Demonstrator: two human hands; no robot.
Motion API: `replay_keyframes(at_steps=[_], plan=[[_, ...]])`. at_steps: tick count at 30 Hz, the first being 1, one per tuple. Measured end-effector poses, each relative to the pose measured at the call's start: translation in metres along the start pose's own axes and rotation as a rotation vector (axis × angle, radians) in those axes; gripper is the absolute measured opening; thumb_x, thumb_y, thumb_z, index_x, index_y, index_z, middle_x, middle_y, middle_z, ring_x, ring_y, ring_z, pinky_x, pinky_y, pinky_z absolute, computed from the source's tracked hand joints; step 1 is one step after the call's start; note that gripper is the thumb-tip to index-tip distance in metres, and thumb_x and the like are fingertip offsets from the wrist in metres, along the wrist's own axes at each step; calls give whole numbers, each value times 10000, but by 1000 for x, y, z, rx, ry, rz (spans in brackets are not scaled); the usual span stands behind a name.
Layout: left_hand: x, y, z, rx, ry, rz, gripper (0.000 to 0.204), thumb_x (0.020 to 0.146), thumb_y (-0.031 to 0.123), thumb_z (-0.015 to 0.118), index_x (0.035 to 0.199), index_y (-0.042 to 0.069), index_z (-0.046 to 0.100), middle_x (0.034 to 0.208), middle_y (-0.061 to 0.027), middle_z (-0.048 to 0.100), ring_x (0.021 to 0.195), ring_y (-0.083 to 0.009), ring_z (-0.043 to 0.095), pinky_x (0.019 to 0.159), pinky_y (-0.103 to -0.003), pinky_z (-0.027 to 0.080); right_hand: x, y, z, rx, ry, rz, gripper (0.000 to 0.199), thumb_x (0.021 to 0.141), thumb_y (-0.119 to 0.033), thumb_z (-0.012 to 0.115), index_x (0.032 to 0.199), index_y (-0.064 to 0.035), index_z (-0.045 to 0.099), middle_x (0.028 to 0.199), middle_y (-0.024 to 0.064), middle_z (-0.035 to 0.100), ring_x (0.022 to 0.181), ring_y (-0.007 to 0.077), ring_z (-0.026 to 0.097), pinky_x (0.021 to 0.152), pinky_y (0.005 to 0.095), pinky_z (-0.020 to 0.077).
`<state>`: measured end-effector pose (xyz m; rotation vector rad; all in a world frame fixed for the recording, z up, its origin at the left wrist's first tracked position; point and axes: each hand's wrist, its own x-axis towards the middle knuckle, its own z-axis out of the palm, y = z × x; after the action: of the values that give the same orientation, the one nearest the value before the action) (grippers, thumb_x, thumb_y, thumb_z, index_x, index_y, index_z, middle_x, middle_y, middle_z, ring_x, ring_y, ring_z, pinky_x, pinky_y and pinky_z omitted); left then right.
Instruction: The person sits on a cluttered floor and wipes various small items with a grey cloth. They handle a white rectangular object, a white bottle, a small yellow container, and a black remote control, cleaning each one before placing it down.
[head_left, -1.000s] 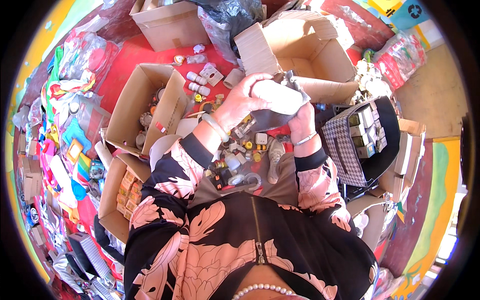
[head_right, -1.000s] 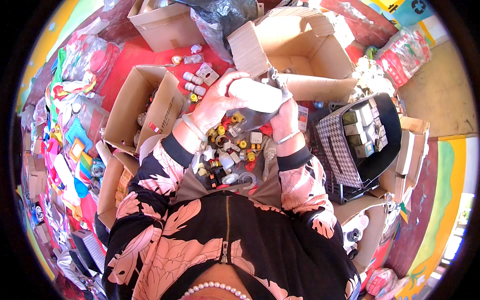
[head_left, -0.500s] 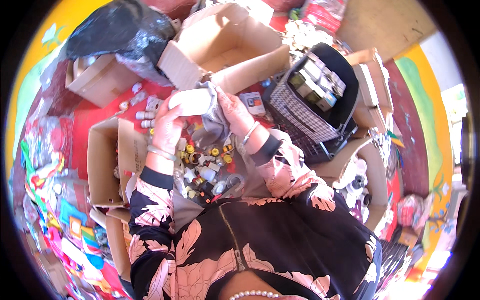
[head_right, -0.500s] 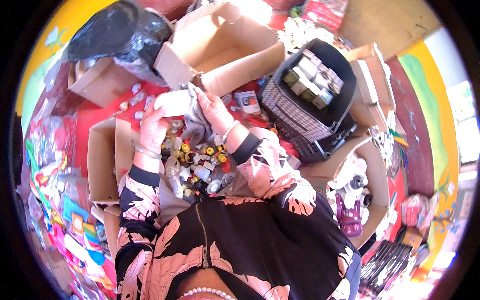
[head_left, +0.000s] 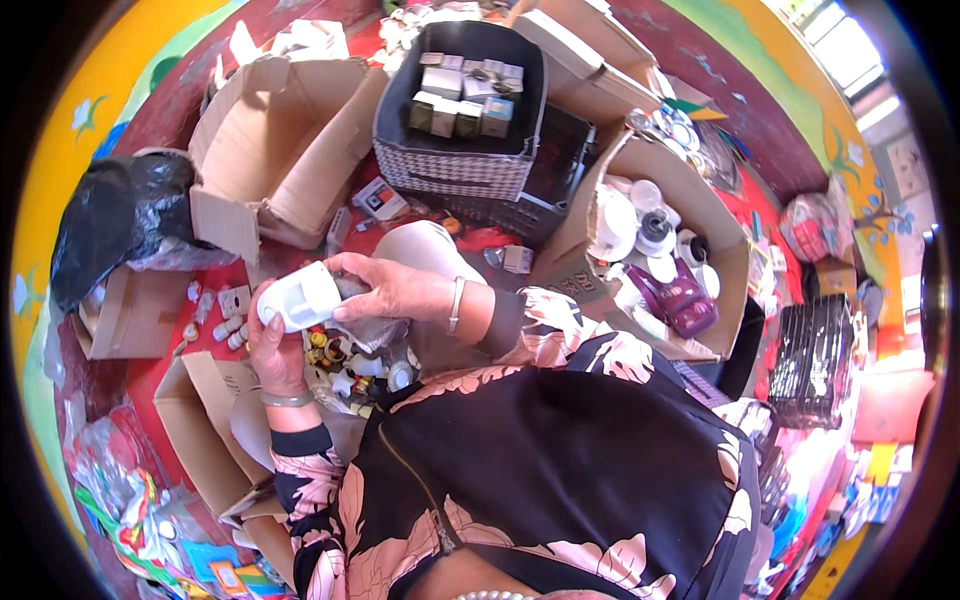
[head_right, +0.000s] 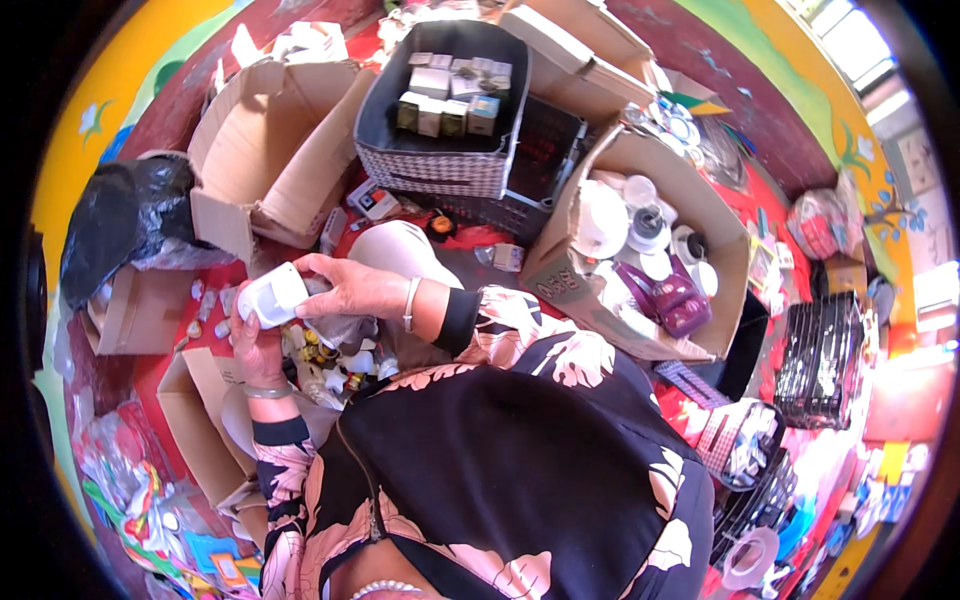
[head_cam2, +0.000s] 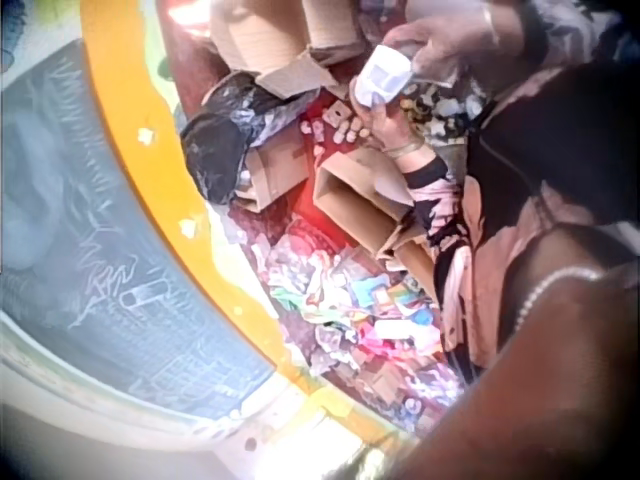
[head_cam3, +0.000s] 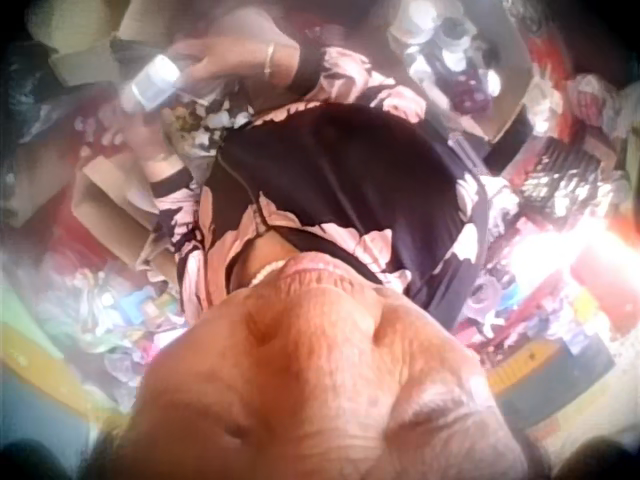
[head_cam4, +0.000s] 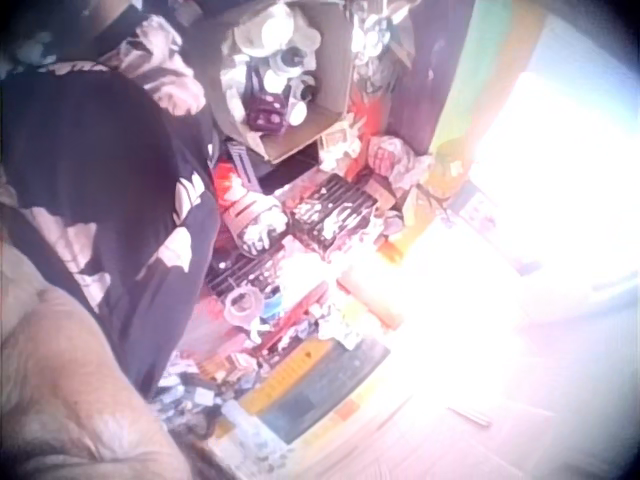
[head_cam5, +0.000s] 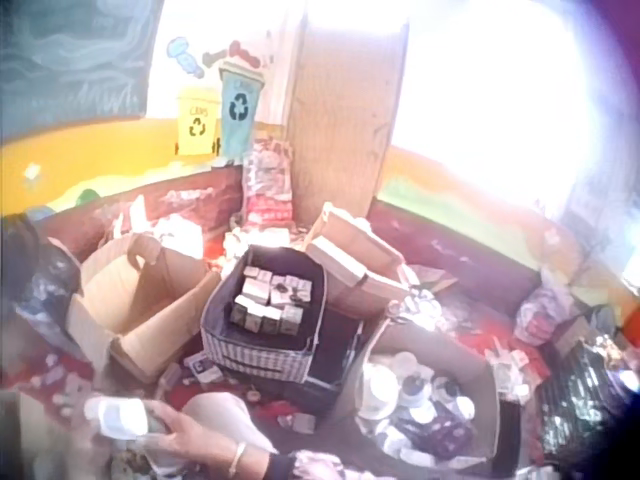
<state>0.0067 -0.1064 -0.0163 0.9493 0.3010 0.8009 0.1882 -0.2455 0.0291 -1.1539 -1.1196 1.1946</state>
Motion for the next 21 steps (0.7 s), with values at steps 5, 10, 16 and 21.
replay_keyframes(at_steps=[5, 10, 16, 21], plan=[[-17, -2, 33, 113, -23, -48, 613, 691, 112, 745, 1230, 8, 472, 1154, -105, 535, 1089, -236, 516, 965, -369, 405, -24, 9, 0, -253, 167, -3, 673, 750, -431, 713, 1171, 17, 439, 1002, 202, 606, 987, 288, 579, 843, 351, 443], [-25, -1, 49, 175, -27, -49, 585, 768, 146, 688, 1280, 9, 442, 1189, -112, 517, 1102, -226, 507, 985, -371, 385, -27, 22, 5, -29, 227, 1, 527, 793, -326, 693, 1119, 29, 479, 956, 134, 612, 908, 206, 578, 802, 314, 456], [-10, -17, 45, 79, -151, -67, 666, 829, 358, 643, 1334, 24, 367, 1278, -78, 468, 1213, -196, 418, 1019, -368, 318, -26, 22, -1, 659, 165, -123, 476, 831, -98, 615, 1248, -7, 404, 1163, 63, 535, 1063, 152, 522, 924, 294, 429], [-18, -26, 40, 218, -237, -177, 850, 682, 207, 761, 1383, 57, 305, 1342, -60, 395, 1264, -209, 349, 1060, -361, 247, -16, 28, 7, 630, 239, -118, 579, 792, -44, 630, 1301, -35, 353, 1187, 57, 498, 1143, 166, 454, 984, 316, 364]])
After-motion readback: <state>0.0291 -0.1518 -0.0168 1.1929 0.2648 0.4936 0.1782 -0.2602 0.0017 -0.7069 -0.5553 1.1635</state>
